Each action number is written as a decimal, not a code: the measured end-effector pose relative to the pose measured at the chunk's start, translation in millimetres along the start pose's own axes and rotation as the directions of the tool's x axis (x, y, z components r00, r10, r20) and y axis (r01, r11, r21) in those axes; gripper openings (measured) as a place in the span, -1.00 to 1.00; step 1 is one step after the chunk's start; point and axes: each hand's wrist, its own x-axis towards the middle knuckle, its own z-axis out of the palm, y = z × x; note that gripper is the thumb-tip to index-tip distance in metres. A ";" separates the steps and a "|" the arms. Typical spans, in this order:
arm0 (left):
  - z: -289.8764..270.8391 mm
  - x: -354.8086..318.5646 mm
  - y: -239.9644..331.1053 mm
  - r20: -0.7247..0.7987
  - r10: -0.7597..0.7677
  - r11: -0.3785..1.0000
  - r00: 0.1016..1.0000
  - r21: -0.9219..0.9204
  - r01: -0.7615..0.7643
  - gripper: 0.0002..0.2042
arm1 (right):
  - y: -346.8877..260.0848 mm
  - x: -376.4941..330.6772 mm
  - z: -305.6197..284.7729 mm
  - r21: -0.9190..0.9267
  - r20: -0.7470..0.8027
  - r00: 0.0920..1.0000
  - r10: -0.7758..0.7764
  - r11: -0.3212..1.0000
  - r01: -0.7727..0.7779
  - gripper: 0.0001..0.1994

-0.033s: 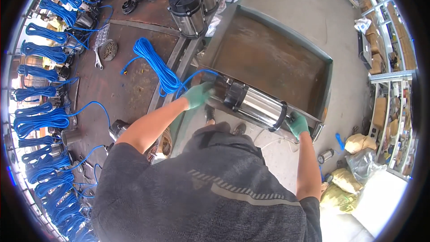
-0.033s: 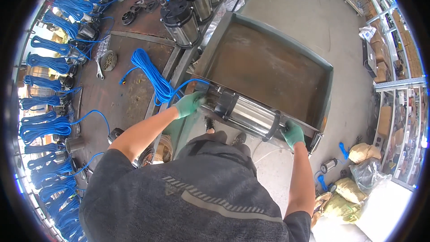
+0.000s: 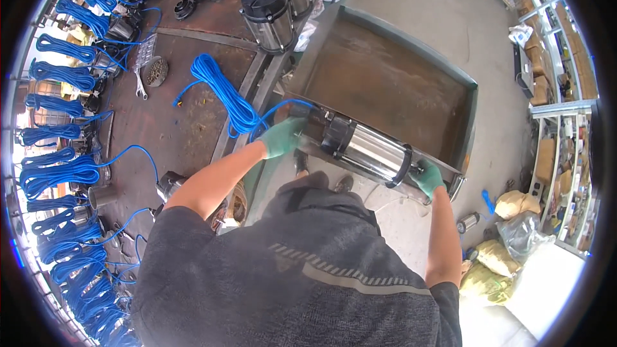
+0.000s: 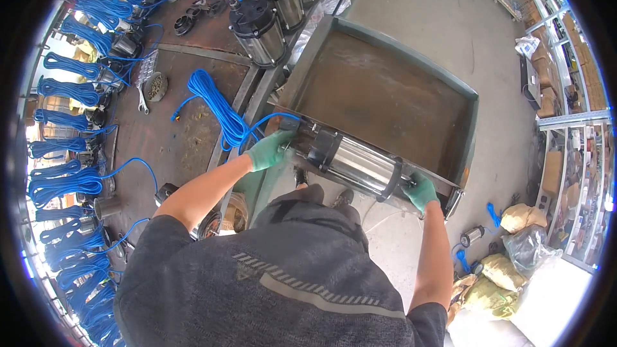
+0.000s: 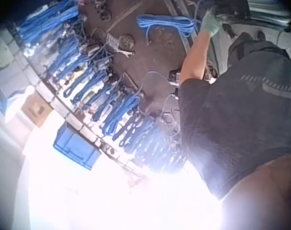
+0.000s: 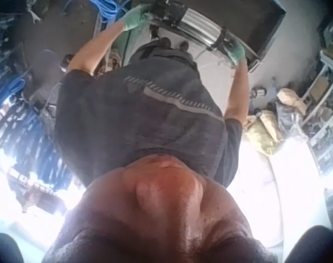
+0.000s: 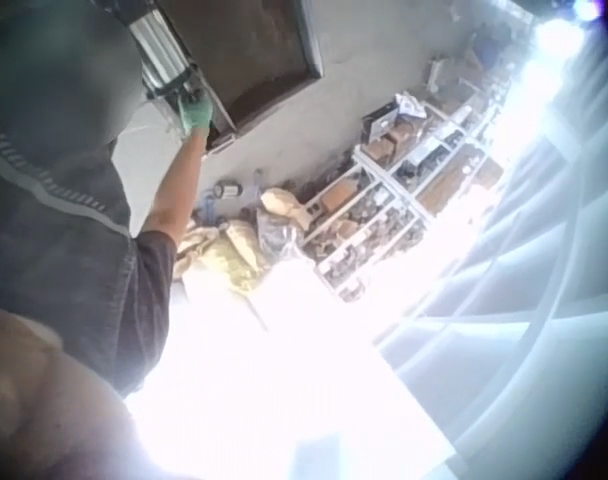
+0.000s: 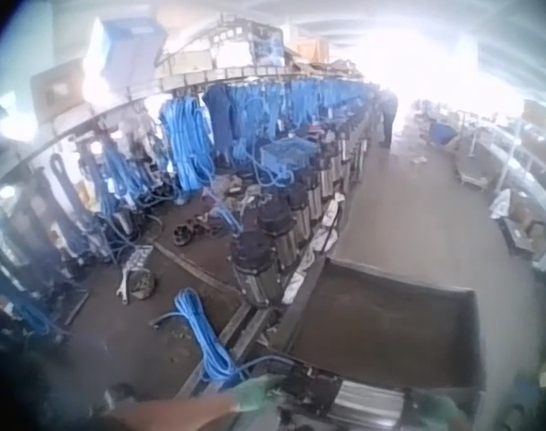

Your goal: The person submerges a water pump into a tank of water, moves it while submerged, and then removes it. They place the pump onto a workbench alongside several similar pumps and handle a blue cable attached to the equipment.

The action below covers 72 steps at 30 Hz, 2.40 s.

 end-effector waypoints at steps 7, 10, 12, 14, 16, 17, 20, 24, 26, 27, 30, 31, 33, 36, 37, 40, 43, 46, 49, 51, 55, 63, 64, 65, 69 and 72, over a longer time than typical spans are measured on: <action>-14.3 7.5 -8.0 0.256 -0.040 0.998 0.966 0.058 0.026 -0.68 | -8.1 -0.1 -21.8 0.737 0.549 0.790 0.274 0.288 -0.612 -0.72; -7.4 34.3 9.2 0.477 -0.619 0.676 0.624 -0.082 0.733 -0.58 | 1.7 5.2 -4.7 0.747 0.520 0.789 0.328 0.273 -0.606 -0.69; -9.3 37.1 21.6 0.448 -0.793 0.395 0.413 -0.137 0.908 -0.54 | -0.4 3.3 -9.3 0.749 0.572 0.769 0.286 0.199 -0.631 -0.68; 2.5 19.1 2.1 0.341 -0.698 0.600 0.629 -0.200 0.774 -0.59 | -4.7 2.9 -12.4 0.746 0.619 0.748 0.238 0.122 -0.655 -0.67; -2.7 9.4 -3.7 0.229 -0.542 0.777 0.808 -0.229 0.586 -0.63 | -6.9 2.4 -12.4 0.749 0.616 0.754 0.229 0.128 -0.650 -0.68; -14.6 7.3 4.9 0.138 -0.143 0.990 0.980 0.010 0.143 -0.63 | -4.4 0.9 -7.9 0.750 0.615 0.752 0.237 0.119 -0.651 -0.68; -26.2 5.4 -7.4 0.360 0.076 0.929 0.930 0.313 -0.197 -0.47 | 3.5 5.9 8.1 0.802 0.545 0.768 0.335 0.057 -0.594 -0.68; -28.7 20.4 -6.4 0.433 -0.119 0.992 0.894 0.022 0.122 -0.66 | 18.6 7.9 12.3 0.769 0.597 0.762 0.251 0.093 -0.633 -0.66; -23.9 29.7 -2.0 0.540 -0.383 0.864 0.749 -0.076 0.497 -0.65 | 16.5 5.1 9.6 0.774 0.597 0.766 0.238 0.084 -0.628 -0.66; -16.1 35.1 -10.1 0.567 -0.557 0.655 0.606 -0.148 0.741 -0.60 | 11.7 5.1 1.7 0.767 0.616 0.767 0.182 0.082 -0.636 -0.66; -3.0 26.4 -9.1 0.590 -0.701 0.315 0.400 -0.246 0.916 -0.56 | -0.7 3.3 -0.9 0.767 0.611 0.763 0.213 0.082 -0.637 -0.67; -2.5 13.4 4.7 0.413 -0.599 0.584 0.686 -0.360 0.727 -0.58 | -2.3 2.7 0.6 0.772 0.585 0.755 0.296 0.083 -0.630 -0.67; -0.1 -0.3 -6.3 -0.032 0.105 0.991 0.994 -0.078 -0.107 -0.55 | 0.1 2.9 1.6 0.785 0.567 0.768 0.298 0.087 -0.614 -0.67; -7.8 -2.5 -24.3 0.006 0.421 0.894 0.907 0.167 -0.416 -0.58 | -4.2 2.0 -3.1 0.793 0.555 0.781 0.286 0.100 -0.600 -0.68; -7.8 -0.8 -20.8 0.008 0.419 0.895 0.908 0.164 -0.415 -0.58 | -7.1 0.2 -6.3 0.794 0.556 0.785 0.272 0.106 -0.599 -0.68; -6.9 17.1 0.7 0.238 -0.345 0.924 0.908 -0.084 0.373 -0.59 | -14.4 -0.5 -11.9 0.802 0.544 0.795 0.270 0.112 -0.587 -0.68; -16.9 32.1 24.5 0.430 -0.687 0.524 0.585 -0.265 0.810 -0.64 | -4.8 -2.2 -8.0 0.805 0.557 0.795 0.240 0.080 -0.588 -0.68; -17.5 5.4 1.8 0.404 -0.529 0.578 0.746 -0.473 0.666 -0.63 | -7.7 -1.7 -6.4 0.814 0.534 0.810 0.243 0.113 -0.570 -0.68; -14.5 -11.7 -36.9 0.328 -0.548 0.421 0.769 -0.687 0.593 -0.62 | -4.6 1.0 -2.8 0.806 0.525 0.799 0.292 0.130 -0.577 -0.69; -22.7 -3.2 -19.0 0.282 -0.563 0.492 0.776 -0.640 0.590 -0.64 | -6.4 -0.6 -3.3 0.805 0.518 0.802 0.297 0.147 -0.574 -0.70; -13.6 18.7 -21.6 0.215 -0.603 0.461 0.768 -0.691 0.556 -0.62 | -3.1 0.3 -2.0 0.807 0.528 0.803 0.278 0.132 -0.576 -0.71; 15.9 3.0 -43.4 -0.017 -0.647 0.535 0.762 -0.722 0.438 -0.70 | -9.2 -13.0 -1.6 0.942 0.322 0.940 0.113 0.064 -0.331 -0.75; 14.4 0.7 -46.1 -0.007 -0.634 0.480 0.773 -0.788 0.386 -0.70 | -10.2 -13.6 1.3 0.951 0.303 0.947 0.103 0.028 -0.307 -0.75; 13.1 4.4 -45.4 0.014 -0.618 0.482 0.786 -0.783 0.393 -0.70 | -3.6 -10.3 4.5 0.957 0.291 0.955 0.056 -0.009 -0.291 -0.76; 1.8 13.9 -35.8 0.033 -0.640 0.428 0.768 -0.814 0.392 -0.66 | 2.5 -6.8 -3.3 0.920 0.378 0.925 0.033 -0.130 -0.371 -0.73; 1.2 11.2 -15.9 0.012 -0.673 0.453 0.739 -0.783 0.426 -0.65 | 5.6 -8.1 -8.9 0.929 0.366 0.931 0.005 0.047 -0.366 -0.59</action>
